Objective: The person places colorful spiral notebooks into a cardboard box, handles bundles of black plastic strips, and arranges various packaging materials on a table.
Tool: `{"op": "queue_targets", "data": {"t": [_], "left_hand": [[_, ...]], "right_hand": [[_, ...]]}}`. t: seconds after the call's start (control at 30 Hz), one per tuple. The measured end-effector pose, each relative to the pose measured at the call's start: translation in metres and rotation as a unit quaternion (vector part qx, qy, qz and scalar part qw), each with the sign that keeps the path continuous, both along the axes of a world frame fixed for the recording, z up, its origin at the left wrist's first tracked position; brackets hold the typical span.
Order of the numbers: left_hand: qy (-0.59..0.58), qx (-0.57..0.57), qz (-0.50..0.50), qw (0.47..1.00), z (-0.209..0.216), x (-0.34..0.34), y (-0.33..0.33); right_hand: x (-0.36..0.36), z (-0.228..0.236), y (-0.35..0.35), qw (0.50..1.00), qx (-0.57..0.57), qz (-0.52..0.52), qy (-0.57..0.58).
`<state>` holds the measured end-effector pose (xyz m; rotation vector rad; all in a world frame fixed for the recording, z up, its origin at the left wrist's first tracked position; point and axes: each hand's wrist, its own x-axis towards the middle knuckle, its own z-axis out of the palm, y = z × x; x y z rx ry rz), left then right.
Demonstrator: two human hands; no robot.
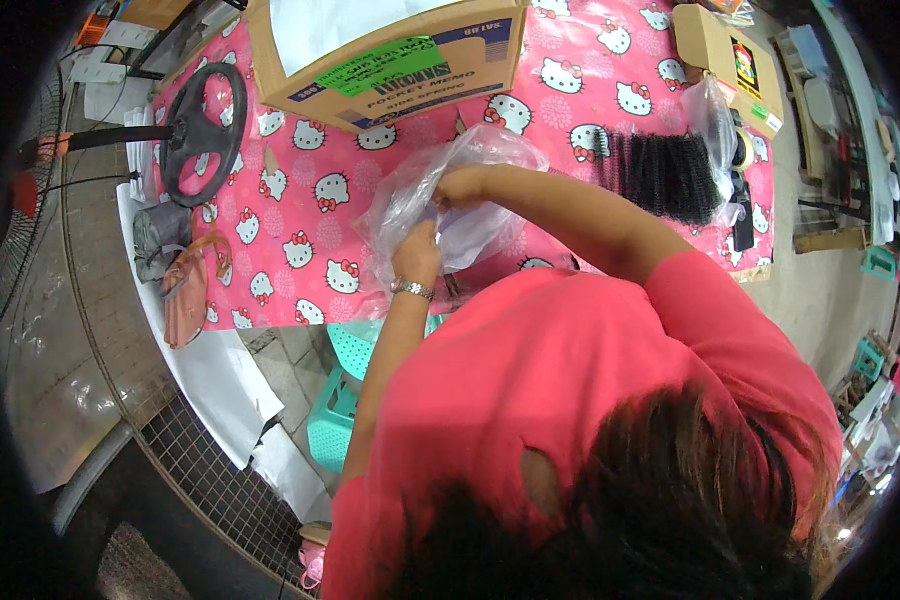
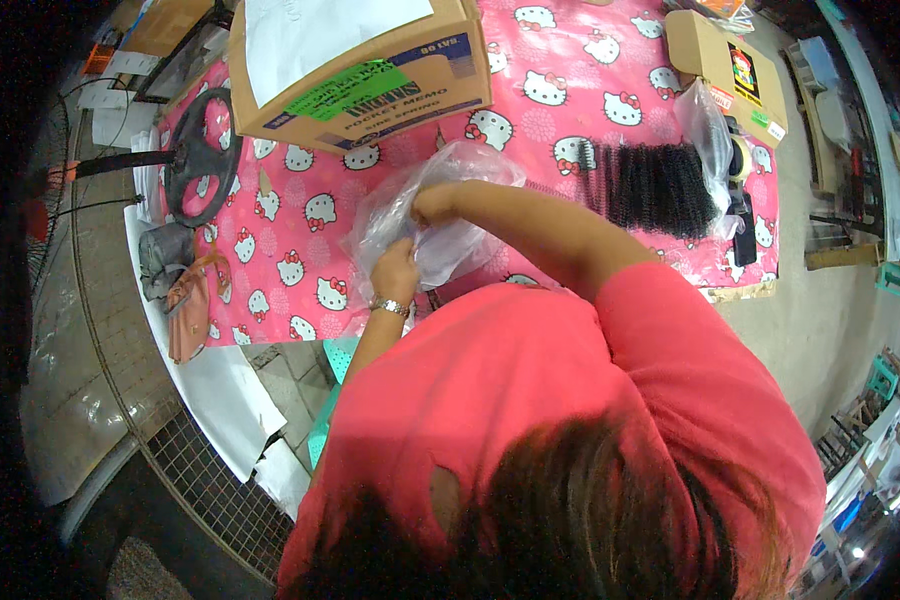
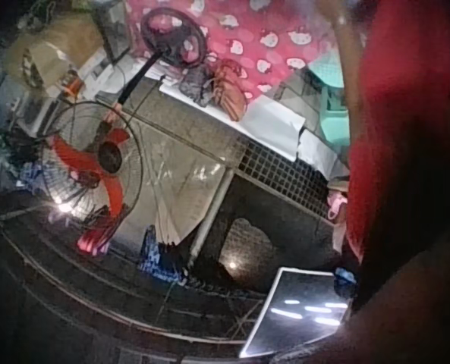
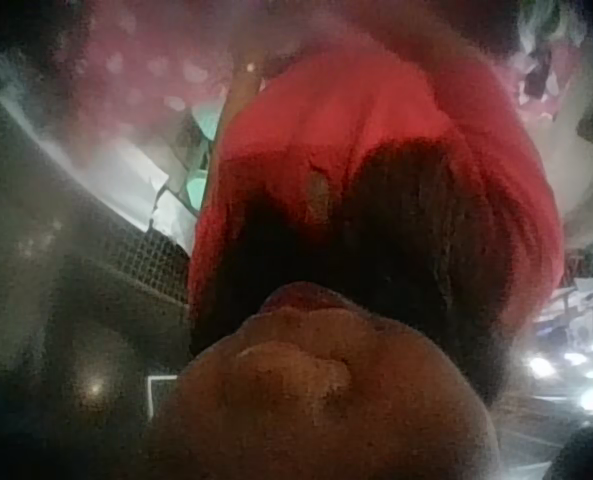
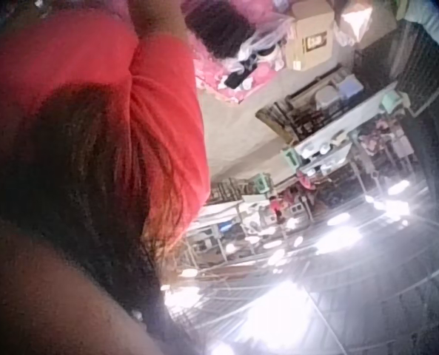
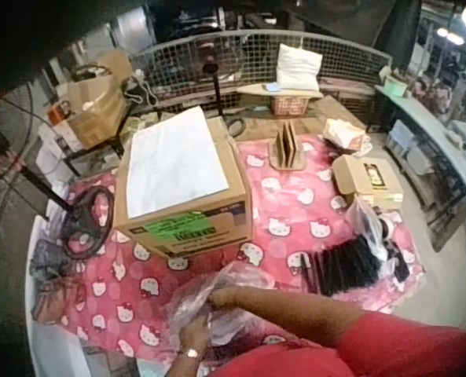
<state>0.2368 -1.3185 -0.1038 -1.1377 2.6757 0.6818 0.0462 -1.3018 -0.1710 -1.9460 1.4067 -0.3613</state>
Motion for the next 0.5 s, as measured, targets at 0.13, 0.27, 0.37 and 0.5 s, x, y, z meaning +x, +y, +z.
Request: {"op": "queue_targets", "data": {"t": [0.13,0.27,0.37,0.5], "left_hand": [[0.037,0.001,-0.001,0.999,0.002,0.008,-0.005],[0.016,-0.019,-0.115,0.993,-0.019,0.048,-0.003],[0.058,0.021,-0.033,0.998,-0.011,0.052,0.006],[-0.071,0.034,-0.020,0.997,0.018,0.022,-0.004]], "right_hand": [[-0.006,0.023,-0.005,0.999,0.034,0.025,0.028],[-0.044,0.007,-0.007,0.988,-0.150,-0.006,-0.024],[-0.033,-0.009,0.003,0.987,-0.155,-0.039,0.018],[-0.042,0.007,-0.016,0.974,-0.061,-0.071,0.204]]}}
